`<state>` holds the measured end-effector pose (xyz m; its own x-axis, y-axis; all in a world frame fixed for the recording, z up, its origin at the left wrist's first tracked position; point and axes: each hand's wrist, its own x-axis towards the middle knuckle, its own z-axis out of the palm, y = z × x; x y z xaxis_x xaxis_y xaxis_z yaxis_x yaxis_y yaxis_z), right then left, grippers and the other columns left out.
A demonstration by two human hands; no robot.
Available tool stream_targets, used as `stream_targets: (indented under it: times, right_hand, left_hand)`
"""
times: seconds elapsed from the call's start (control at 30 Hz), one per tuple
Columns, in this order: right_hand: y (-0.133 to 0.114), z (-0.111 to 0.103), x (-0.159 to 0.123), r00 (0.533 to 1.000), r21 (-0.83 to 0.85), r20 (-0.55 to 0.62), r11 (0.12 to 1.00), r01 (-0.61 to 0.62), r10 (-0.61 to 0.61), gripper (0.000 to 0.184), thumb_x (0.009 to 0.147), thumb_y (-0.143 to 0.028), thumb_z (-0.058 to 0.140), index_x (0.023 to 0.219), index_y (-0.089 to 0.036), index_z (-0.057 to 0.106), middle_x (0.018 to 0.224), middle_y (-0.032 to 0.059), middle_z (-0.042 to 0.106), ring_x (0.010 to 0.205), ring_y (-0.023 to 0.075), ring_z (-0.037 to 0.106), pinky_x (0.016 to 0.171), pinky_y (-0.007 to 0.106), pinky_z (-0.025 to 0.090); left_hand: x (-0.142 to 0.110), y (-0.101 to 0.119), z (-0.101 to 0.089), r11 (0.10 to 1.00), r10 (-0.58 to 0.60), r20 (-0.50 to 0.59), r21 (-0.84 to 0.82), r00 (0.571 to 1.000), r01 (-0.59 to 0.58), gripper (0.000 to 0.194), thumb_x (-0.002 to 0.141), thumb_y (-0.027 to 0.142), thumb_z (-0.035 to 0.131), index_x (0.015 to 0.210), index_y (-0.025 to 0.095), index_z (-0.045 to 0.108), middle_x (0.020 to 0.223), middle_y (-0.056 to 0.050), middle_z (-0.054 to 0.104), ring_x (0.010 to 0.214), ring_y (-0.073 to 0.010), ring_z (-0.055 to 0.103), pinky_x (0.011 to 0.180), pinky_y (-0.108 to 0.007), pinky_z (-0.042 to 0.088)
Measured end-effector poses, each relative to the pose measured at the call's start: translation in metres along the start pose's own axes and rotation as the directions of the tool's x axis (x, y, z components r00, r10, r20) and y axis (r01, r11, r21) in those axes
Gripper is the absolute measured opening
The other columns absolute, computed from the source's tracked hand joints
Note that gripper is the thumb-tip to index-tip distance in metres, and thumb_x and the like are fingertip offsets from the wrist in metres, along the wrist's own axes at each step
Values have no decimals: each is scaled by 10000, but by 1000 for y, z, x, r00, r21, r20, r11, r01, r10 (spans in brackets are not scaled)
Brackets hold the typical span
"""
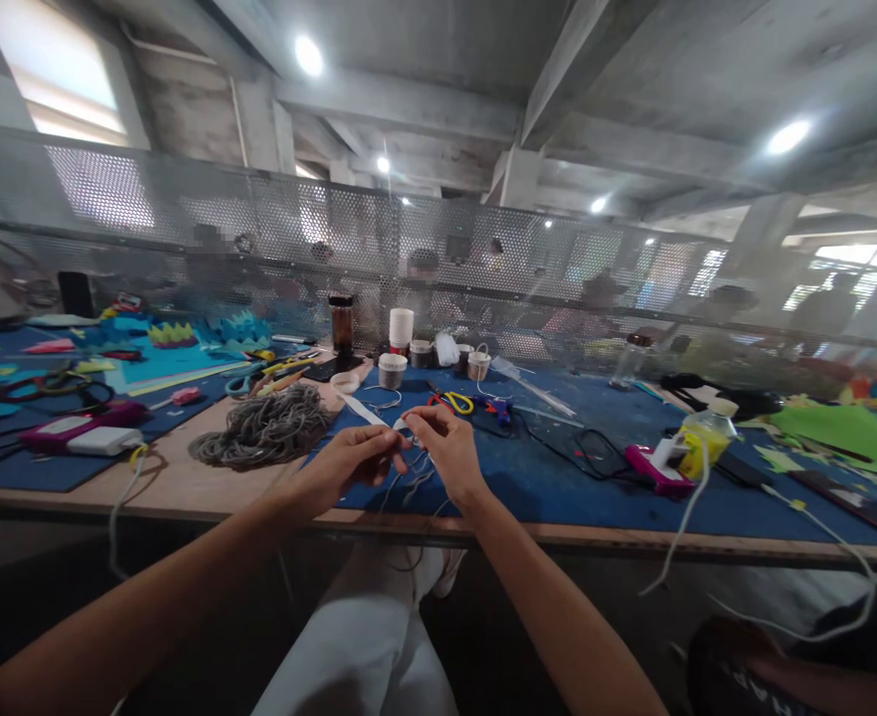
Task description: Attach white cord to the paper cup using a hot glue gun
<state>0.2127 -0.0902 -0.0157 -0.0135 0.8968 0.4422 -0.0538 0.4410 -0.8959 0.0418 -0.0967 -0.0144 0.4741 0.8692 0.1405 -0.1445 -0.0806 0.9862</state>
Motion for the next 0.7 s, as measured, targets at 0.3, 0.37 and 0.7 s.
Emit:
stream_targets:
  times: [0.3, 0.37, 0.7]
  right_hand:
    - [2, 0, -1, 1000, 32, 2, 999, -24, 24, 236, 785, -394, 695, 862, -174, 735, 648, -17, 585, 542, 96, 445, 551, 233, 382]
    - [2, 0, -2, 1000, 32, 4, 999, -10, 10, 231, 786, -394, 691, 856, -178, 734, 668, -13, 594, 548, 98, 448, 554, 235, 384]
    - [-5, -1, -4, 998, 74, 51, 996, -40, 37, 211, 794, -389, 694, 851, -191, 737, 640, -20, 562, 546, 97, 414, 536, 229, 348]
  left_hand:
    - [4, -4, 2, 985, 143, -167, 118, 976, -124, 321, 800, 385, 704, 984, 123, 724, 796, -75, 740, 477, -65, 505, 476, -190, 337]
    - [2, -2, 4, 988, 127, -139, 100, 982, -114, 315, 804, 386, 702, 964, 115, 724, 806, -81, 738, 514, -78, 535, 509, -197, 378]
    - [-4, -4, 0, 971, -47, 57, -233, 997, 59, 273, 781, 308, 747, 981, 124, 718, 828, -66, 724, 570, -59, 558, 584, -168, 451]
